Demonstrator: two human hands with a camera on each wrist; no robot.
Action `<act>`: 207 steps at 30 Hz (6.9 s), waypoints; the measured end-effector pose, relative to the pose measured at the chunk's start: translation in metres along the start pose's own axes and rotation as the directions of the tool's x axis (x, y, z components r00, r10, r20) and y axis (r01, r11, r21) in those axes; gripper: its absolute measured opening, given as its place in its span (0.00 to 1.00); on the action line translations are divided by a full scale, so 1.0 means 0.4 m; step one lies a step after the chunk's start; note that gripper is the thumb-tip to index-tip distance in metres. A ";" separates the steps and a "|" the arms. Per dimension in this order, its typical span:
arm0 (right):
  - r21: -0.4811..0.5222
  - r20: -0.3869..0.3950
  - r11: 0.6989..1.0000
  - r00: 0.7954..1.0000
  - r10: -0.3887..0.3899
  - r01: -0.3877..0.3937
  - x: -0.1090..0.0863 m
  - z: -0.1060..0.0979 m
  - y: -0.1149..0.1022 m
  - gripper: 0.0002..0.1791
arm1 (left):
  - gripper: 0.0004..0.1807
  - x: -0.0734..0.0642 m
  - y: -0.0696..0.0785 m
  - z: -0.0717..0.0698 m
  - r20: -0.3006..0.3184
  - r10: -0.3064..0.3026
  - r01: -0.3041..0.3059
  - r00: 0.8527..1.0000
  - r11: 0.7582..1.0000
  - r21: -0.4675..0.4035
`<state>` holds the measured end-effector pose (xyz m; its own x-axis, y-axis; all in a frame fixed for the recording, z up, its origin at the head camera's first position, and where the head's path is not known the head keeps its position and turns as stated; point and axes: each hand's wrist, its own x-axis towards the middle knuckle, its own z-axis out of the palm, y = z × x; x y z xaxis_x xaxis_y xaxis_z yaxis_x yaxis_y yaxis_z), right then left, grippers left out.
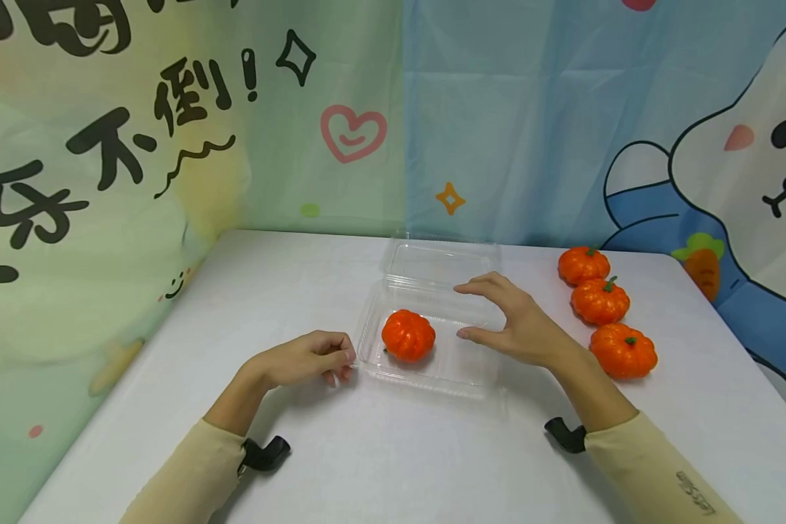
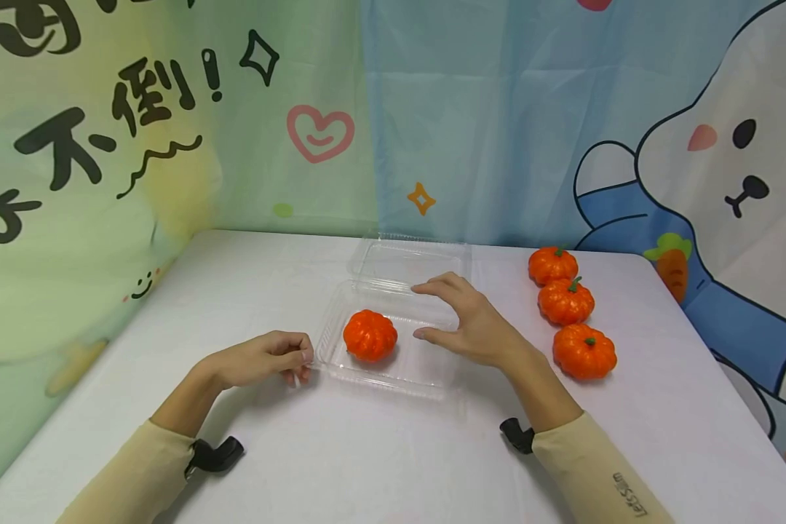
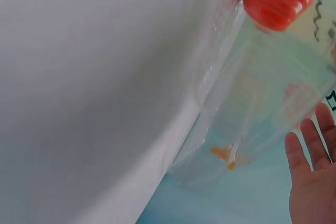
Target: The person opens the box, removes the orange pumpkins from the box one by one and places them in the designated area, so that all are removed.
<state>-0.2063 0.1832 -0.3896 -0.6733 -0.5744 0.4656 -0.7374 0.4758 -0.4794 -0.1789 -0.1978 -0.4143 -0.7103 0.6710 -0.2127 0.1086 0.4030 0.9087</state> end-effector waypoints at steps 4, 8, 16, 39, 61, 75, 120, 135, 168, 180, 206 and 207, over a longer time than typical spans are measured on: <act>0.020 0.035 1.000 0.999 -0.004 0.003 0.013 0.020 -0.006 0.35 | 0.11 0.000 -0.001 -0.001 0.006 0.004 -0.004 1.000 1.000 -0.007; 0.046 0.060 0.998 0.997 -0.045 0.042 0.029 0.038 -0.015 0.35 | 0.10 0.000 -0.002 0.000 0.007 0.000 0.000 1.000 1.000 -0.013; 0.091 0.151 0.993 0.985 -0.087 0.074 0.063 0.070 -0.037 0.34 | 0.10 0.000 0.001 -0.001 0.007 0.004 -0.004 1.000 1.000 -0.014; 0.022 0.404 1.000 0.914 -0.023 0.015 0.112 0.113 -0.086 0.34 | 0.10 -0.005 -0.002 -0.001 0.006 -0.008 0.008 1.000 1.000 -0.027; -0.097 0.452 0.995 0.889 0.073 -0.033 0.112 0.103 -0.085 0.38 | 0.11 -0.001 0.002 0.003 0.004 0.007 -0.007 1.000 1.000 -0.017; -0.068 0.400 0.992 0.908 0.123 -0.104 0.089 0.069 -0.058 0.34 | 0.12 0.001 -0.002 0.002 0.009 -0.002 0.002 1.000 1.000 -0.014; -0.074 0.049 0.996 0.998 -0.047 0.050 -0.017 -0.038 -0.025 0.44 | 0.12 0.006 -0.002 0.003 0.016 -0.006 0.006 1.000 1.000 -0.014; -0.154 -0.045 0.983 0.993 -0.111 0.103 -0.063 -0.108 -0.012 0.45 | 0.13 0.004 -0.003 0.009 0.011 -0.015 0.015 1.000 0.999 -0.037; -0.282 -0.104 0.949 0.988 0.115 -0.140 -0.272 -0.223 -0.020 0.52 | 0.12 -0.003 0.000 0.014 0.019 -0.016 0.016 1.000 1.000 -0.016; -0.268 -0.121 0.947 0.981 0.150 -0.178 -0.330 -0.254 -0.012 0.53 | 0.12 0.003 0.008 0.000 0.005 -0.010 0.010 1.000 1.000 -0.008; -0.401 -0.086 0.824 0.912 0.401 -0.400 -0.485 -0.281 0.011 0.47 | 0.13 -0.002 -0.002 0.004 0.021 -0.019 0.019 1.000 0.999 -0.030; -0.405 -0.078 0.816 0.905 0.418 -0.412 -0.490 -0.281 0.013 0.47 | 0.13 -0.002 -0.003 0.004 0.022 -0.017 0.018 1.000 0.999 -0.030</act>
<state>-0.0843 0.3730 -0.3995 -0.9220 -0.2687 0.2787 -0.3460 0.8949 -0.2819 -0.1773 -0.1978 -0.4157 -0.6964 0.6777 -0.2360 0.0752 0.3959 0.9152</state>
